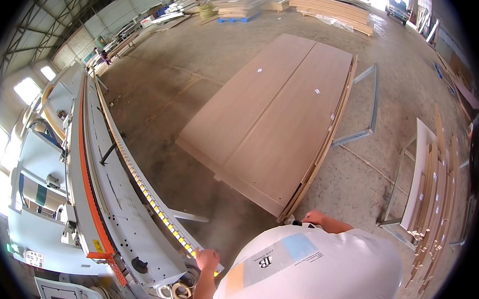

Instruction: The person repeatedly picks up large rectangular wood panels from a stack, carries them to a machine, places them on the machine's surface, and then returns to the stack. This cycle is repeated multiple times throughout the video.

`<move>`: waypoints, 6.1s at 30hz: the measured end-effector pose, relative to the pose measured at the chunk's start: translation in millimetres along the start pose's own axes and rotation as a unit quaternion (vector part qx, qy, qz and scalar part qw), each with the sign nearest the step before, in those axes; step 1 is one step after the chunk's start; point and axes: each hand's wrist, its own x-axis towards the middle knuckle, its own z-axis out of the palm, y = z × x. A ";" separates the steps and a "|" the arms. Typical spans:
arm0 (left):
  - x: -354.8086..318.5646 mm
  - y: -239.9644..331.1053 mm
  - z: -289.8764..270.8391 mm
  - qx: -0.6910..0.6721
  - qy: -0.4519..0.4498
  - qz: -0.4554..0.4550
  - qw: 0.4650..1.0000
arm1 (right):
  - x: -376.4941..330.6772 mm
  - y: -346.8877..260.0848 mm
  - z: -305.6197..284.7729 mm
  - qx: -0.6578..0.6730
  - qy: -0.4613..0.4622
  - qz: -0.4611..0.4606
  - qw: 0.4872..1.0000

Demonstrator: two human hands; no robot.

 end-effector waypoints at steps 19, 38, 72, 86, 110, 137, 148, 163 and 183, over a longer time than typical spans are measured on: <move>0.5 -3.9 7.7 -0.008 0.034 0.010 0.999 | 14.7 -2.6 3.9 -0.040 0.030 -0.008 0.999; -0.8 -6.9 10.5 -0.026 0.049 0.015 0.998 | 10.2 -7.6 -1.2 -0.031 0.030 0.020 0.999; -2.0 -2.4 0.5 -0.004 -0.003 -0.008 1.000 | 2.9 -7.6 -4.0 -0.007 0.015 -0.011 1.000; 3.1 -1.8 6.2 0.002 -0.021 0.002 1.000 | -0.5 -6.2 -9.7 -0.059 0.034 0.011 0.998; 1.3 -5.3 17.3 0.000 0.018 0.015 1.000 | 0.7 -5.2 -1.3 -0.027 0.013 0.015 0.999; -1.0 -8.4 18.9 -0.008 0.040 0.031 0.999 | 9.3 -1.8 2.6 -0.027 -0.019 0.000 0.999; -2.7 -3.9 9.1 -0.005 0.017 0.017 1.000 | 12.2 -3.5 3.1 -0.039 -0.019 0.020 0.999; 5.6 -3.1 15.8 -0.010 0.052 0.029 0.998 | 17.8 13.5 8.5 -0.005 -0.011 -0.040 0.999; -0.8 1.1 -1.8 -0.003 0.009 0.002 1.000 | 3.9 -11.0 1.4 0.016 -0.009 0.035 0.999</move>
